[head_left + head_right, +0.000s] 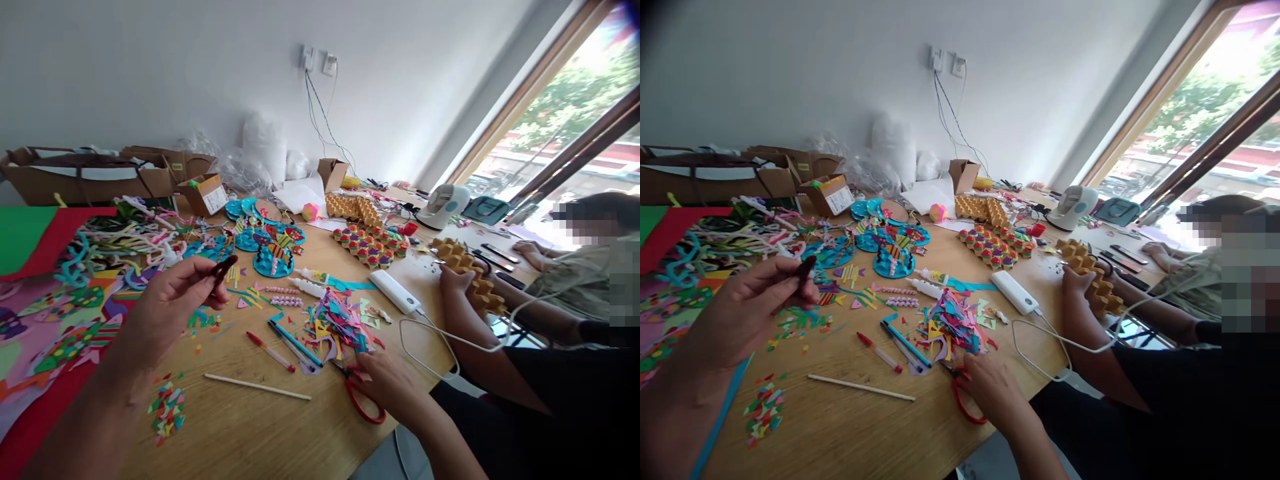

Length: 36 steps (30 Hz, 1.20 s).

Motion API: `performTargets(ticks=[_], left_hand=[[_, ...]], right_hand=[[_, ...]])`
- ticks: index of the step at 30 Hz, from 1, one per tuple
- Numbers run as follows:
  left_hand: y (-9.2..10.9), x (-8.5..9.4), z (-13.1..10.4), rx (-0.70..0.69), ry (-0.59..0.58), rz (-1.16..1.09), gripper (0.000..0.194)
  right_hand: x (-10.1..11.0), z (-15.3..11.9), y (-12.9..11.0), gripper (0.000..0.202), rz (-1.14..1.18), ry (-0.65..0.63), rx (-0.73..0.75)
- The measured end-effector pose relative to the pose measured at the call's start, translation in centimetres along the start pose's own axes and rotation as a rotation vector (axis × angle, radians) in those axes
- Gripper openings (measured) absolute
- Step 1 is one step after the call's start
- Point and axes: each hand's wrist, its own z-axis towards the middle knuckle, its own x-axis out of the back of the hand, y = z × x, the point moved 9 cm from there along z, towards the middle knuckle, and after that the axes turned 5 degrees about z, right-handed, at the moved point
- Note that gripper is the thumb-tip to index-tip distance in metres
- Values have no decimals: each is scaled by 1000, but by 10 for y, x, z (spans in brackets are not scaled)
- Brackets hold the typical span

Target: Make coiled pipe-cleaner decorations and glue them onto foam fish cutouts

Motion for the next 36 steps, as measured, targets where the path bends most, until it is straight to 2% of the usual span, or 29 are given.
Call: performTargets(ticks=[3,7,11,14,18,20,22,24,27,31,36], left_hand=[[-5,0,2,6,-9,-2,16],[-7,-2,3,-3,-20,-24,22],[-4,-3,5,-20,-51,-34,25],[-2,-4,6,-35,-83,-17,23],[-1,-7,6,-53,-131,-12,19],[-3,-8,5,-45,-144,-31,17],[-6,-7,4,-18,-143,-65,16],[-8,-5,3,23,-125,-109,17],[-9,-1,2,71,-61,-152,23],[-8,4,5,61,53,-184,23],[-16,6,8,46,71,-150,20]], right_hand=[[-19,-9,10,25,0,20,3],[-24,-15,10,27,-10,41,-10],[-18,-26,7,18,32,-9,25],[-1,-33,-2,17,203,14,92],[36,-27,-33,4,591,82,237],[49,-18,-57,15,841,48,335],[60,-9,-88,35,1130,-42,493],[73,-1,-118,47,1382,-110,671],[85,12,-154,41,1604,-165,799],[82,24,-195,35,1667,-336,790],[90,26,-219,43,1657,-364,882]])
